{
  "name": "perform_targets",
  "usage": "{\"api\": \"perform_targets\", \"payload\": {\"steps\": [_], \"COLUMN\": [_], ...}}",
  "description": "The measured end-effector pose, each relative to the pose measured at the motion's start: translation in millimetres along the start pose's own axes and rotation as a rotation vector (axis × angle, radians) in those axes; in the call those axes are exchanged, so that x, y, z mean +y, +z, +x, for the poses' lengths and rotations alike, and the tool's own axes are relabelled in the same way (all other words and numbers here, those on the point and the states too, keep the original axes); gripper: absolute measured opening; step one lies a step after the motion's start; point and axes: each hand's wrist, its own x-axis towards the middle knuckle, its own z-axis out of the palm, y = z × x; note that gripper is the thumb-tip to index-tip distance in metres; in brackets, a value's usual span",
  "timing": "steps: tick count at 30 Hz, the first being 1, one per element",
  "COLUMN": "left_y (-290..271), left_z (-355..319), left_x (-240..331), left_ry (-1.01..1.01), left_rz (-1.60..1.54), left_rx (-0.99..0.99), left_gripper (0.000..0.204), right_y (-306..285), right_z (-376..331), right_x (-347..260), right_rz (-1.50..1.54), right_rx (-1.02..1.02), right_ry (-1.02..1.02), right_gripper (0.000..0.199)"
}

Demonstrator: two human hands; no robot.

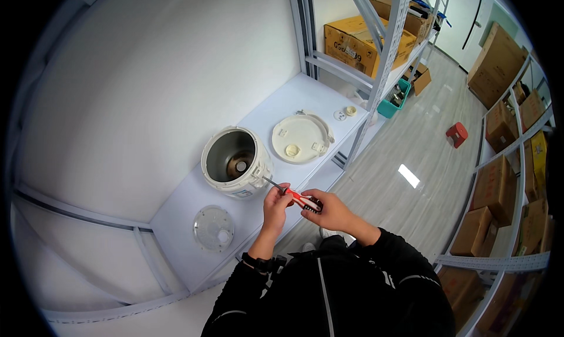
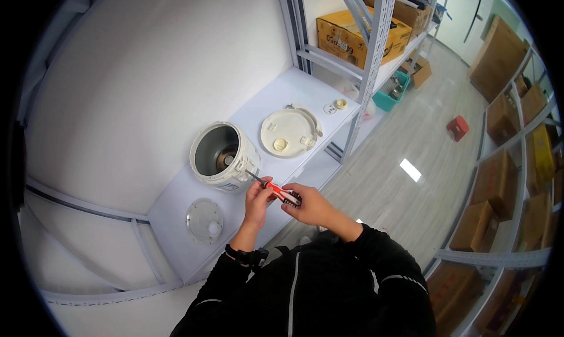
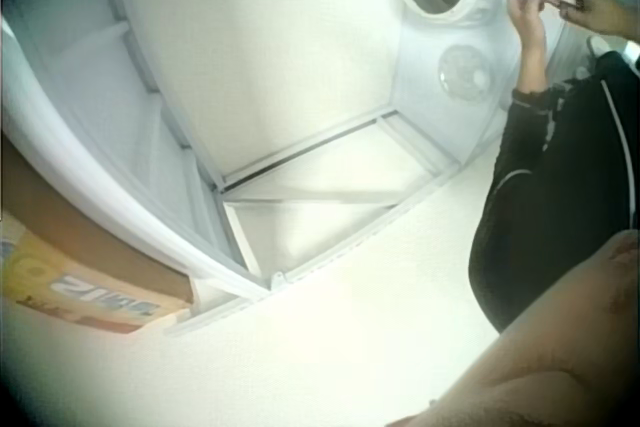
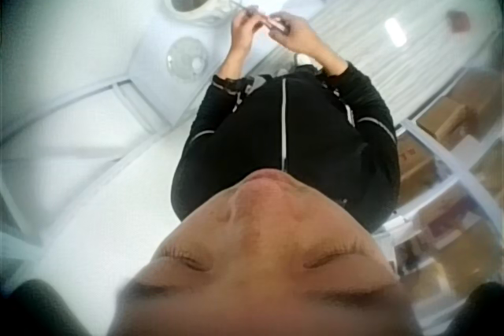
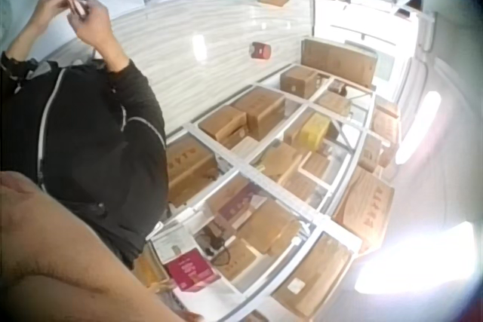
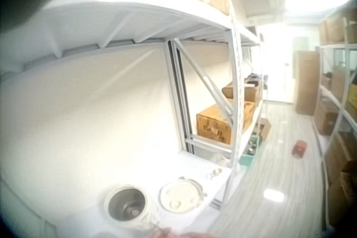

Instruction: The person uses a screwdriver to tighten a screw on a circular light fixture cover, then removes the cover to access the interior. They continue to adjust components inside the fixture with the screwdriver and reattach the cover.

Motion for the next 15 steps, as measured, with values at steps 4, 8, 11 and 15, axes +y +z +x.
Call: {"api": "perform_targets", "payload": {"steps": [4, 8, 11, 15], "left_y": [11.5, 16.3, 17.0, 12.7], "left_z": [-2.3, -5.1, -7.0, -4.3], "left_x": [11.7, 11.3, 11.0, 8.9], "left_ry": [-0.072, -0.032, -0.03, -0.032], "left_rz": [0.022, -0.033, -0.091, -0.104], "left_rx": [0.033, 0.008, 0.009, 0.041], "left_gripper": [0.033, 0.035, 0.037, 0.035], "right_y": [1.7, 13.1, -8.9, 2.5], "right_z": [-4.7, 4.2, 7.5, 2.2], "right_x": [-20.5, 10.6, -4.2, -7.3], "right_rz": [-0.258, 0.11, 0.701, 0.371], "right_rx": [0.141, 0.242, -0.12, -0.077], "right_ry": [-0.205, -0.173, 0.465, 0.286], "right_gripper": [0.05, 0.047, 0.043, 0.042]}}
